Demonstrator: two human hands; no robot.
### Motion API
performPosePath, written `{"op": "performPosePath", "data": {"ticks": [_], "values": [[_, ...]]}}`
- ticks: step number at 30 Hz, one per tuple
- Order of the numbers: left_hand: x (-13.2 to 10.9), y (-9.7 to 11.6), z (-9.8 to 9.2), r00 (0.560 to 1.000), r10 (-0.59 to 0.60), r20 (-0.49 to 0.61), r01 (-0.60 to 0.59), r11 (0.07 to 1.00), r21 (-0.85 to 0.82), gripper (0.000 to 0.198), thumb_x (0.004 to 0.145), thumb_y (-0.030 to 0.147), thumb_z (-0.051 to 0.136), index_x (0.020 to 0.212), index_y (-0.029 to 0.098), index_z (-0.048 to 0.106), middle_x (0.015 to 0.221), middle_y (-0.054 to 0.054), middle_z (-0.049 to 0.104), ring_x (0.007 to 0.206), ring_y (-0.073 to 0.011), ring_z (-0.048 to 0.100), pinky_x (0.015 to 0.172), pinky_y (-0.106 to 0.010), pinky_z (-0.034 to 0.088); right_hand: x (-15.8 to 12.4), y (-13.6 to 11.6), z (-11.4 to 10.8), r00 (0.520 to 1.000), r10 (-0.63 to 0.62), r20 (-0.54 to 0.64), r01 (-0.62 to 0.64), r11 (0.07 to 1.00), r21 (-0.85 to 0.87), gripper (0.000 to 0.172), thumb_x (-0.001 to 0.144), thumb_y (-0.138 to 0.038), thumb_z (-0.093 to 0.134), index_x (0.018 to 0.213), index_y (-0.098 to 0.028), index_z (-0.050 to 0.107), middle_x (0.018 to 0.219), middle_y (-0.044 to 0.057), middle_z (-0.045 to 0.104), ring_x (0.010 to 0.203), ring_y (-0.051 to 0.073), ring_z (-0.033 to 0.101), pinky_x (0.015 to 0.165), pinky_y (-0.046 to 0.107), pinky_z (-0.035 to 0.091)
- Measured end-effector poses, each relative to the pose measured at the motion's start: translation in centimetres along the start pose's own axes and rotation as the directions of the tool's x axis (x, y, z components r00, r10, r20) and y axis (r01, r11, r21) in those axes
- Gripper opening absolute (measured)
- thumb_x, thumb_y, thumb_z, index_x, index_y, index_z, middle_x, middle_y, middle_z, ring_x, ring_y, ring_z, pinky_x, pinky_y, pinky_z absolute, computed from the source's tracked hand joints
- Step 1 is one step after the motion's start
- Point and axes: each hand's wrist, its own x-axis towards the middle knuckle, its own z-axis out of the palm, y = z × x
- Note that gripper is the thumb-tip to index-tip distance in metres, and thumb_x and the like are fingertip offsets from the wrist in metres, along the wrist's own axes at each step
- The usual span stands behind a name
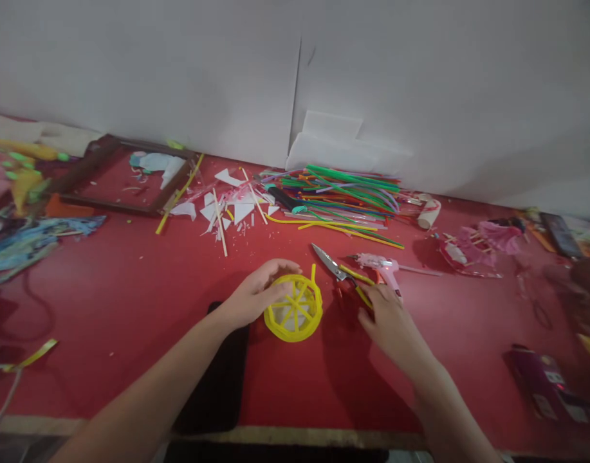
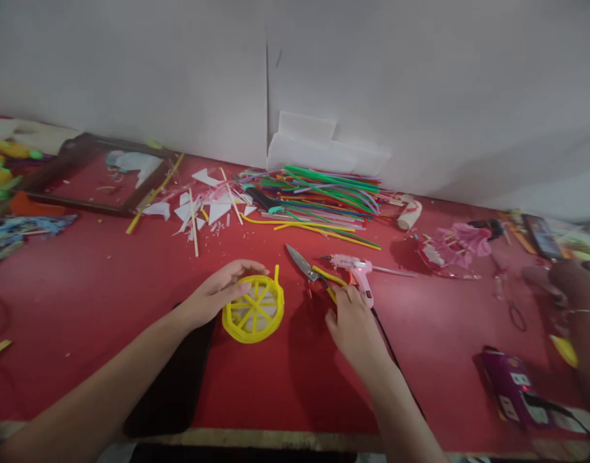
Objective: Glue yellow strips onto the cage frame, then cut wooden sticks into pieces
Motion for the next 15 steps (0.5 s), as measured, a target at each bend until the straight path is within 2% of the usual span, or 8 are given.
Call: {"op": "performPosePath", "data": {"ticks": [2,4,6,9,11,13,15], "values": [[-0.2,0.0,0.0,0.998,-0.002,0.066,-0.008,0.989,0.148,0.033,0.087,0.035,0.061,0.116,0.021,0.058,0.118,-0.009,0.064,0.107,-0.0228,0.062,0.091,-0.036,0.051,0.3,-0.4,0.1,0.999,0.029,0.017,-0.028,0.999,-0.036,0.035,0.073,-0.015,0.050,0.105,-0.013,0.062,0.100,0.014,0.063,0.099,0.030,0.058,0.089,0.045,0.043],[-0.5,-0.1,-0.3,0.996,-0.025,0.083,0.005,0.970,0.242,0.036,0.089,0.039,0.056,0.121,0.021,0.055,0.120,-0.011,0.063,0.109,-0.0249,0.062,0.093,-0.039,0.050,0.6,-0.7,0.0,0.998,0.066,0.022,-0.065,0.997,-0.040,0.030,0.071,-0.018,0.052,0.099,-0.013,0.062,0.093,0.013,0.064,0.089,0.028,0.060,0.081,0.043,0.046],[-0.8,-0.3,-0.9,0.991,0.005,0.134,-0.047,0.948,0.315,0.052,0.085,0.045,0.061,0.129,0.020,0.050,0.127,-0.014,0.059,0.116,-0.0291,0.058,0.098,-0.044,0.047,0.6,-1.0,-0.3,0.995,0.093,0.020,-0.092,0.995,-0.028,0.025,0.069,-0.021,0.055,0.093,-0.015,0.061,0.090,0.011,0.065,0.082,0.025,0.061,0.074,0.039,0.047],[-1.2,-0.5,-1.8,0.962,0.110,0.249,-0.209,0.885,0.417,0.103,0.056,0.050,0.084,0.142,0.020,0.034,0.146,-0.021,0.040,0.134,-0.0384,0.041,0.109,-0.053,0.035,0.0,-1.1,-0.8,0.994,0.106,0.008,-0.106,0.994,0.016,0.021,0.069,-0.025,0.058,0.088,-0.018,0.059,0.085,0.006,0.065,0.073,0.019,0.060,0.066,0.032,0.047],[-1.2,-0.6,-2.2,0.940,0.149,0.306,-0.293,0.812,0.505,0.119,0.043,0.047,0.090,0.144,0.021,0.031,0.150,-0.023,0.034,0.140,-0.0424,0.029,0.113,-0.060,0.022,-0.9,-1.0,-1.2,0.994,0.108,-0.006,-0.107,0.992,0.065,0.020,0.070,-0.029,0.060,0.086,-0.019,0.059,0.077,0.003,0.064,0.065,0.017,0.059,0.059,0.029,0.046],[-1.1,-0.7,-2.3,0.932,0.178,0.317,-0.339,0.740,0.581,0.112,0.049,0.045,0.088,0.142,0.021,0.031,0.146,-0.023,0.040,0.138,-0.0415,0.033,0.114,-0.063,0.014,-2.0,-0.8,-1.8,0.994,0.100,-0.039,-0.095,0.989,0.117,0.020,0.071,-0.033,0.062,0.085,-0.019,0.060,0.070,0.001,0.062,0.059,0.015,0.057,0.054,0.028,0.045],[-1.0,-0.8,-2.0,0.933,0.207,0.295,-0.352,0.696,0.626,0.099,0.059,0.042,0.083,0.140,0.020,0.031,0.139,-0.022,0.047,0.132,-0.0384,0.043,0.115,-0.062,0.015,-3.2,-0.5,-2.4,0.992,0.090,-0.083,-0.077,0.986,0.151,0.019,0.073,-0.035,0.063,0.085,-0.020,0.062,0.066,0.001,0.061,0.057,0.015,0.056,0.052,0.028,0.044]]}}
